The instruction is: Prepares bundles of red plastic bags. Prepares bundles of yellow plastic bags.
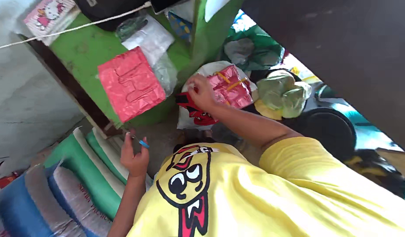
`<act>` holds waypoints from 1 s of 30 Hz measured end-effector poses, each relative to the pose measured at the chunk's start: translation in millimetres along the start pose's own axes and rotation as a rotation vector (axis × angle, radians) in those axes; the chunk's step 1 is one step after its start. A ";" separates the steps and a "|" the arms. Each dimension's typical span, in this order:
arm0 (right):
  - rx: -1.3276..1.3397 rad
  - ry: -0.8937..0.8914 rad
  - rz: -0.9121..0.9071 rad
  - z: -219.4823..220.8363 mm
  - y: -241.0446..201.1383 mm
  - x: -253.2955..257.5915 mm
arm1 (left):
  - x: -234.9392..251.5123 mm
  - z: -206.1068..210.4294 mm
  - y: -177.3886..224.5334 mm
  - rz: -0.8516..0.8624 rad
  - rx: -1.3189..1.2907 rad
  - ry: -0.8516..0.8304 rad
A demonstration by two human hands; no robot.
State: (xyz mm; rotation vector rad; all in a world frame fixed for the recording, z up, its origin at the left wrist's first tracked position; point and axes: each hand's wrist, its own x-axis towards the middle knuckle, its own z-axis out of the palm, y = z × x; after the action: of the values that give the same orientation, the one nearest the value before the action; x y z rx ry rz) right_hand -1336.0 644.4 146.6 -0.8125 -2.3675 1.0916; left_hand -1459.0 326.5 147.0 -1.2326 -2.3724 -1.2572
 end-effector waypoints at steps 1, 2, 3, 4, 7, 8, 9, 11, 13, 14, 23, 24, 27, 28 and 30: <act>-0.045 -0.022 0.060 2.4 24.4 -23.4 | -2.2 6.1 4.4 0.033 0.001 -0.102; -0.094 -0.045 0.146 2.7 47.1 -44.3 | -2.2 13.4 10.9 0.057 0.008 -0.222; -0.153 -0.044 0.230 1.6 68.1 -61.9 | 0.0 21.9 19.7 0.056 0.023 -0.364; -0.216 -0.043 0.294 -2.0 87.8 -75.5 | 3.6 31.9 29.0 0.020 0.039 -0.526; -0.369 -0.085 0.323 -20.9 137.7 -96.5 | 18.3 71.4 53.0 -0.146 0.121 -0.977; -0.415 -0.101 0.308 -29.1 148.9 -96.6 | 21.0 87.0 57.2 -0.168 0.142 -1.057; -0.446 -0.124 0.316 -38.5 156.6 -93.5 | 22.0 101.1 60.7 -0.176 0.151 -1.104; -0.447 -0.152 0.404 -58.4 164.5 -80.3 | 23.0 123.9 68.8 -0.193 0.169 -1.164; -0.385 -0.136 0.574 -75.4 163.4 -61.6 | 24.0 139.8 79.4 -0.219 0.168 -1.177; -0.362 -0.129 0.634 -82.3 160.4 -52.9 | 23.3 145.8 84.1 -0.225 0.158 -1.162; -0.454 -0.280 0.458 -103.9 153.2 -43.6 | 5.3 166.4 103.5 -0.522 0.077 -1.015; -0.469 -0.356 0.281 -105.4 162.2 -50.0 | 1.8 166.3 102.2 -0.561 0.050 -0.998; -0.491 -0.580 -0.126 -107.1 185.4 -46.9 | -8.0 165.2 99.8 -0.637 0.020 -0.963; -0.512 -0.607 -0.199 -107.3 188.8 -40.0 | -11.2 165.0 99.7 -0.655 0.023 -0.958; -0.566 -0.684 -0.267 -108.5 181.5 -25.7 | -15.2 164.8 101.9 -0.699 0.032 -0.958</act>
State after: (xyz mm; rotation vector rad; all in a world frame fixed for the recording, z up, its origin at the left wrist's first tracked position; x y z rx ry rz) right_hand -1193.7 781.8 67.6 -0.2672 -3.3234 0.6437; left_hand -1340.2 472.2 97.7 -1.1927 -3.7340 -0.8030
